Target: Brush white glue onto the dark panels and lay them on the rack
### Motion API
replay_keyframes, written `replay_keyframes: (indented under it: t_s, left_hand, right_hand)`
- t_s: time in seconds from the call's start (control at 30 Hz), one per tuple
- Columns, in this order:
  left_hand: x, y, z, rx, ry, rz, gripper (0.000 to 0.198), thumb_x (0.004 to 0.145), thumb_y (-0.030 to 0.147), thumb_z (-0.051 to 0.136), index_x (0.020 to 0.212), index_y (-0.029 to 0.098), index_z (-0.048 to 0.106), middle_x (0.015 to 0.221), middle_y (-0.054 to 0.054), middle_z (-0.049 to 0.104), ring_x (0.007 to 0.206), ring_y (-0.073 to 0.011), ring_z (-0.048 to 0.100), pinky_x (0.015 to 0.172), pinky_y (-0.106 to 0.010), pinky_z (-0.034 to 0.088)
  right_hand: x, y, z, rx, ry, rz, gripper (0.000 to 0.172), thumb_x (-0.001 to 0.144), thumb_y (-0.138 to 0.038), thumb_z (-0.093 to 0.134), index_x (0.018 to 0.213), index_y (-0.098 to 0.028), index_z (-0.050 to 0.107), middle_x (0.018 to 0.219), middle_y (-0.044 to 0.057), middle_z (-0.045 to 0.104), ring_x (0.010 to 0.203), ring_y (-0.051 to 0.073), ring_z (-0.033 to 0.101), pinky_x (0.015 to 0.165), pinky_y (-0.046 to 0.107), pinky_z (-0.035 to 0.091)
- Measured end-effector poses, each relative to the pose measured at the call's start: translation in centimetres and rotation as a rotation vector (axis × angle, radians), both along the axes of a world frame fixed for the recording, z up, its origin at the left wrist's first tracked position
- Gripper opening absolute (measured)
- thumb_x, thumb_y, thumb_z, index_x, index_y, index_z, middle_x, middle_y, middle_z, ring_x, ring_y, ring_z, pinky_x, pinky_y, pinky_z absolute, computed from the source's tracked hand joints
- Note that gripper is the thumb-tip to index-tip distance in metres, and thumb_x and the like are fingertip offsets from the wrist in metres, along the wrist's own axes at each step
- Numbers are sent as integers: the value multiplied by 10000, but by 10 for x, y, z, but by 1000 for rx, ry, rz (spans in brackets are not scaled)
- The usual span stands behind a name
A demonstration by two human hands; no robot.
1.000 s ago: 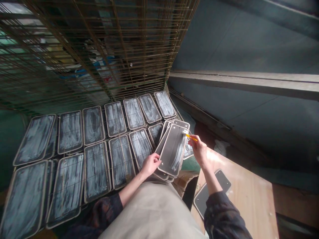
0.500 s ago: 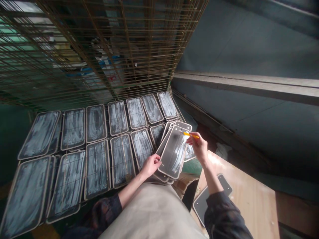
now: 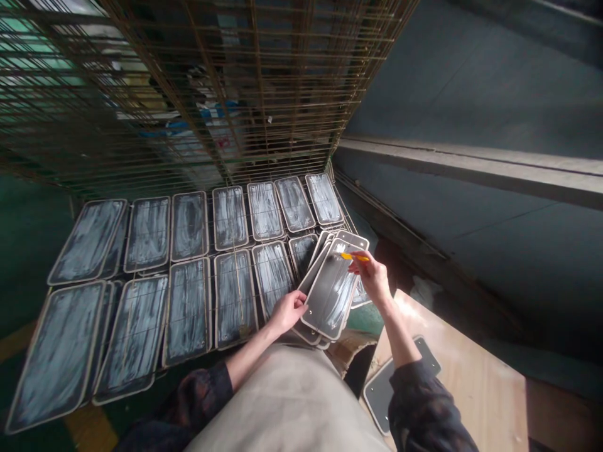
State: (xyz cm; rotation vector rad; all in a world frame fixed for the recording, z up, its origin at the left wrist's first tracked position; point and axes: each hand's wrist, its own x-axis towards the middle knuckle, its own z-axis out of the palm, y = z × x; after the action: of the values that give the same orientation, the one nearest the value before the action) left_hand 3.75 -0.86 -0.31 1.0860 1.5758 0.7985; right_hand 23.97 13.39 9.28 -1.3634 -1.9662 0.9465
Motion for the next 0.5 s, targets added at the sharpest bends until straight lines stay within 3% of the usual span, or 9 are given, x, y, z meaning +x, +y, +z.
replay_keyframes:
  t_s: [0.13,0.23,0.37,0.5]
  left_hand:
    - [-1,0,1,-4,-19,8,167,713,241,594,847,148,627,600,21,606,553,-112,539,552,-219,375]
    - [-1,0,3,-8,-28,15,166,708,235,600,847,153,636,613,15,621,563,-117,554,563,-223,391]
    - [-2,0,2,-2,-36,14,176,707,245,604,852,151,638,611,13,620,559,-119,553,563,-226,395]
    - [-3,0,0,6,-47,-29,176,716,245,586,855,146,629,582,26,598,524,-105,523,552,-218,381]
  right_hand:
    - [-8,17,-5,89,-80,-50,303,916,-431,402,1036,-227,592,737,26,686,635,165,670,603,262,517]
    - [-11,12,-15,102,-174,-32,269,915,-392,408,1037,-237,591,733,19,689,632,168,671,617,273,513]
    - [-8,-30,-16,30,-194,52,251,922,-343,391,1073,-245,566,793,20,696,661,164,677,621,264,510]
    - [-3,-85,-3,-77,-156,143,259,936,-342,368,1090,-235,546,832,29,693,709,162,680,652,263,512]
